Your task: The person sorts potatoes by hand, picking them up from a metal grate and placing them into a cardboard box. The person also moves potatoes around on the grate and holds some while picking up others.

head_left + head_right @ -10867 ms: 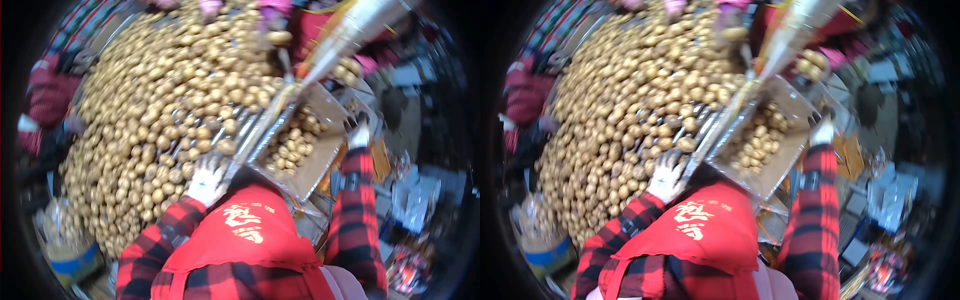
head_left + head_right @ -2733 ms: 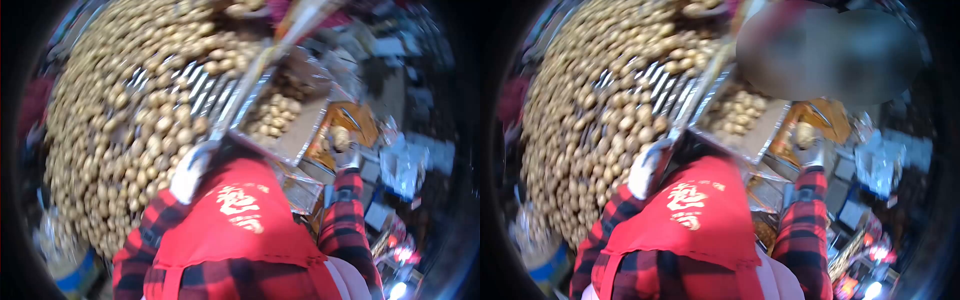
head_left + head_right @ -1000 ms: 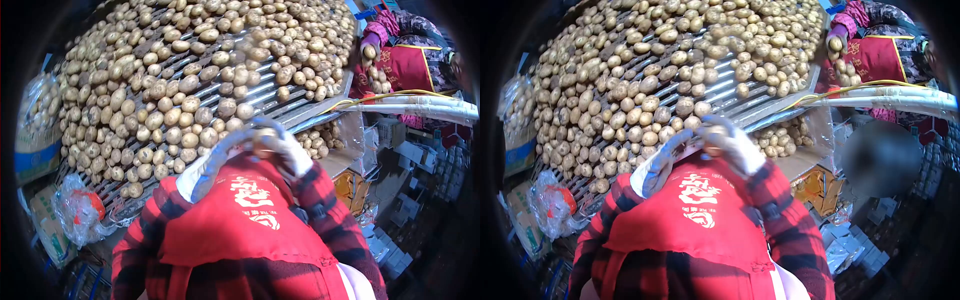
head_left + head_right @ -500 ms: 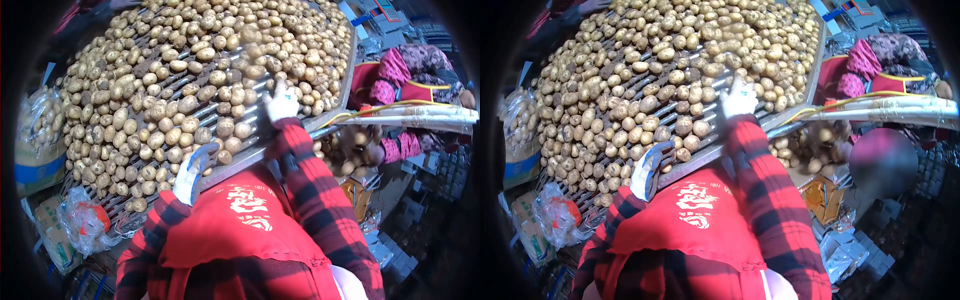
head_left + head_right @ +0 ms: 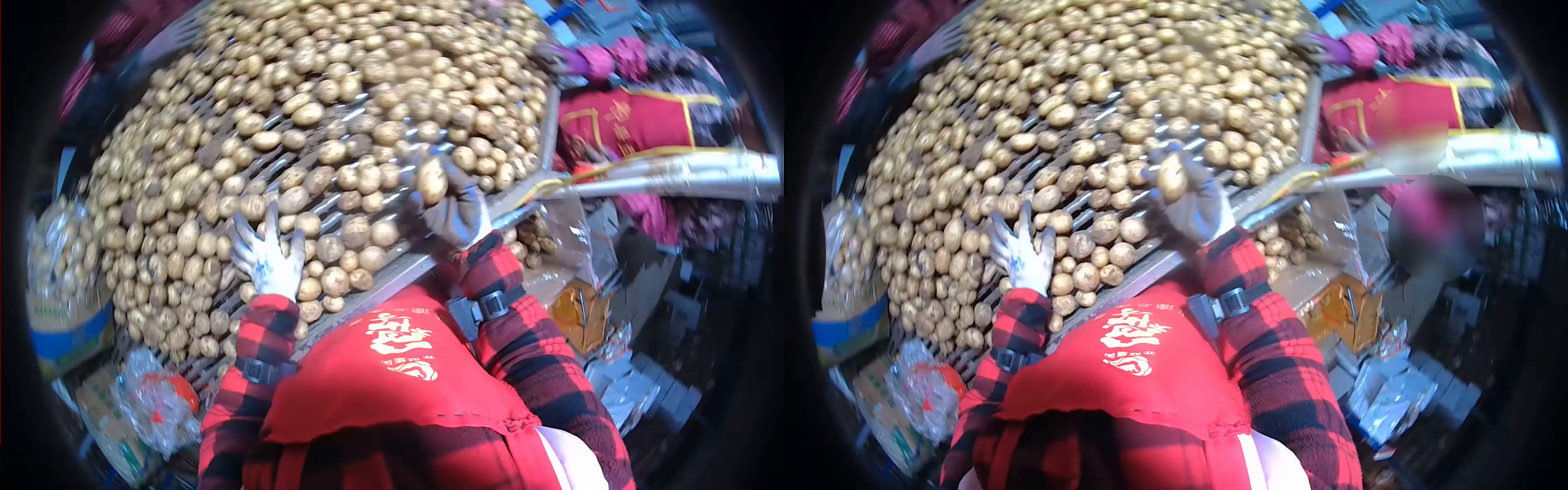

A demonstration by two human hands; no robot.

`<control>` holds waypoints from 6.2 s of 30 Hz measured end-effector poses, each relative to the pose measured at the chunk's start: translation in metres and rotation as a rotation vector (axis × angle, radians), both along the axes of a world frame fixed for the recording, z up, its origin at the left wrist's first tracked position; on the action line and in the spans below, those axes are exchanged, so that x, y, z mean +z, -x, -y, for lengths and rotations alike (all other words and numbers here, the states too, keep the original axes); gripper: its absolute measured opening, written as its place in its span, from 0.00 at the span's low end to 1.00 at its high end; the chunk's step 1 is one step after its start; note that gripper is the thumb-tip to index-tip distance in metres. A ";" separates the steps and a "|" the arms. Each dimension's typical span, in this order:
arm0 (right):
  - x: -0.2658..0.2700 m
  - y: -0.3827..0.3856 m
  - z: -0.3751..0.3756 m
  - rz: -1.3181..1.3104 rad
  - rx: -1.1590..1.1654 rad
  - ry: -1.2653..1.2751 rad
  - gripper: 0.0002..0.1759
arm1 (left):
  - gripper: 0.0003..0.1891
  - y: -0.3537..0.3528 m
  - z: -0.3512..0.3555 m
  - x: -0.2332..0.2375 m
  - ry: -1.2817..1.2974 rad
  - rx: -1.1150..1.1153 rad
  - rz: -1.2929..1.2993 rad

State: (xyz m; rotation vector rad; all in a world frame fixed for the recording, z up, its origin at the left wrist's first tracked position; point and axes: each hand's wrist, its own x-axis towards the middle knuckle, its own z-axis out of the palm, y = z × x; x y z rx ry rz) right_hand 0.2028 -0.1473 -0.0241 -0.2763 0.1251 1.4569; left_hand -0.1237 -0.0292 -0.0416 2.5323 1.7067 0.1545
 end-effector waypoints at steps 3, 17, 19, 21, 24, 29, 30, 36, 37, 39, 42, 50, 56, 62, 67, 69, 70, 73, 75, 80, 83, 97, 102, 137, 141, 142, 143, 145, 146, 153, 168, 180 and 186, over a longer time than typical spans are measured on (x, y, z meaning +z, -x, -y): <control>0.026 0.030 0.039 0.254 -0.009 0.212 0.23 | 0.39 -0.040 -0.068 -0.007 0.149 -0.167 0.121; 0.000 -0.046 0.428 1.055 -0.402 1.993 0.32 | 0.32 -0.079 -0.161 -0.056 0.115 -0.466 -0.032; 0.014 -0.037 0.361 1.731 -0.450 1.915 0.36 | 0.32 -0.060 -0.144 -0.037 0.127 -0.598 0.225; 0.041 -0.019 0.257 2.219 -0.328 1.447 0.30 | 0.35 -0.030 -0.095 -0.018 0.140 -0.527 0.355; 0.056 0.034 0.118 2.356 0.389 0.788 0.32 | 0.43 0.013 -0.012 0.014 0.107 -0.332 0.188; 0.009 0.089 0.030 2.535 0.451 -0.065 0.43 | 0.51 0.074 0.039 0.018 0.125 -0.156 0.089; 0.009 0.093 0.012 2.520 0.515 -0.061 0.44 | 0.52 0.073 0.036 0.017 0.124 -0.141 0.085; -0.012 0.090 -0.050 2.599 0.294 -0.125 0.38 | 0.55 -0.026 -0.008 0.015 0.180 0.006 0.262; -0.011 0.085 -0.057 2.625 0.214 -0.101 0.33 | 0.53 -0.040 -0.021 0.019 0.167 -0.017 0.311; -0.021 0.065 -0.081 2.588 0.050 -0.165 0.31 | 0.50 -0.071 -0.046 0.020 0.111 -0.143 0.242; -0.022 0.039 -0.103 2.696 -0.063 -0.148 0.30 | 0.43 -0.115 -0.091 0.012 0.173 -0.239 0.446; -0.027 -0.061 -0.185 2.962 0.181 0.210 0.28 | 0.32 -0.190 -0.181 0.034 0.956 -0.075 1.303; -0.033 -0.125 -0.255 2.967 0.030 0.355 0.32 | 0.23 -0.100 -0.167 0.030 0.413 -0.021 1.005; 0.028 -0.118 -0.296 2.927 -0.170 0.486 0.33 | 0.32 -0.006 -0.080 0.001 0.002 -0.090 0.227; -0.037 0.009 -0.298 2.995 -0.139 -0.476 0.28 | 0.36 -0.051 -0.055 0.018 0.217 -0.126 0.103; -0.026 -0.010 -0.328 3.058 -0.128 -0.378 0.21 | 0.32 -0.062 -0.043 0.024 0.181 -0.354 0.051; -0.025 -0.017 -0.347 3.084 -0.071 -0.266 0.19 | 0.31 -0.063 -0.037 0.025 0.286 -0.441 0.139; -0.004 -0.079 -0.384 3.090 0.185 0.146 0.24 | 0.26 -0.060 -0.018 0.022 0.430 -0.644 0.229; -0.017 -0.130 -0.389 2.952 0.325 0.107 0.33 | 0.25 -0.045 -0.019 0.023 0.393 -0.532 0.261; -0.003 -0.108 -0.298 3.061 -0.223 0.046 0.29 | 0.21 -0.001 -0.134 0.048 -0.093 -0.231 0.442; 0.013 -0.041 -0.214 2.847 -0.106 -0.078 0.27 | 0.27 0.008 -0.220 0.030 -0.169 -0.095 0.362; 0.011 0.048 -0.032 2.584 0.086 0.102 0.35 | 0.35 -0.078 -0.090 0.021 0.037 -0.235 -0.056; 0.002 0.063 -0.136 2.672 -0.159 -0.110 0.28 | 0.27 -0.084 -0.015 0.037 0.271 -0.488 0.111; 0.058 0.099 -0.185 2.126 0.725 -0.406 0.15 | 0.31 0.015 0.014 0.023 1.657 0.692 2.157; 0.022 0.165 -0.160 2.734 0.490 -0.235 0.12 | 0.24 0.047 0.033 0.005 1.608 0.798 1.918; -0.011 0.175 -0.159 2.849 0.430 -0.301 0.13 | 0.24 0.053 0.036 0.007 1.609 0.799 1.949; -0.037 0.180 -0.160 2.963 0.365 -0.369 0.15 | 0.24 0.059 0.038 0.013 1.609 0.800 1.980; -0.020 0.175 -0.168 2.551 0.267 -0.237 0.13 | 0.26 0.065 0.026 0.034 1.632 0.734 1.977; -0.003 0.175 -0.166 2.448 0.275 -0.227 0.14 | 0.27 0.067 0.020 0.044 1.553 0.722 1.862; 0.051 0.160 -0.261 2.475 0.471 -0.429 0.23 | 0.25 0.092 -0.003 0.043 1.701 0.680 1.896; 0.055 0.148 -0.282 2.083 0.535 -0.292 0.18 | 0.29 0.081 0.004 0.042 1.514 1.029 2.431; -0.032 0.216 -0.172 2.727 0.375 -0.472 0.17 | 0.15 0.083 0.020 0.039 1.698 0.799 2.453; -0.013 0.152 -0.120 2.499 0.390 -0.437 0.19 | 0.14 0.094 0.027 0.046 1.693 0.796 2.212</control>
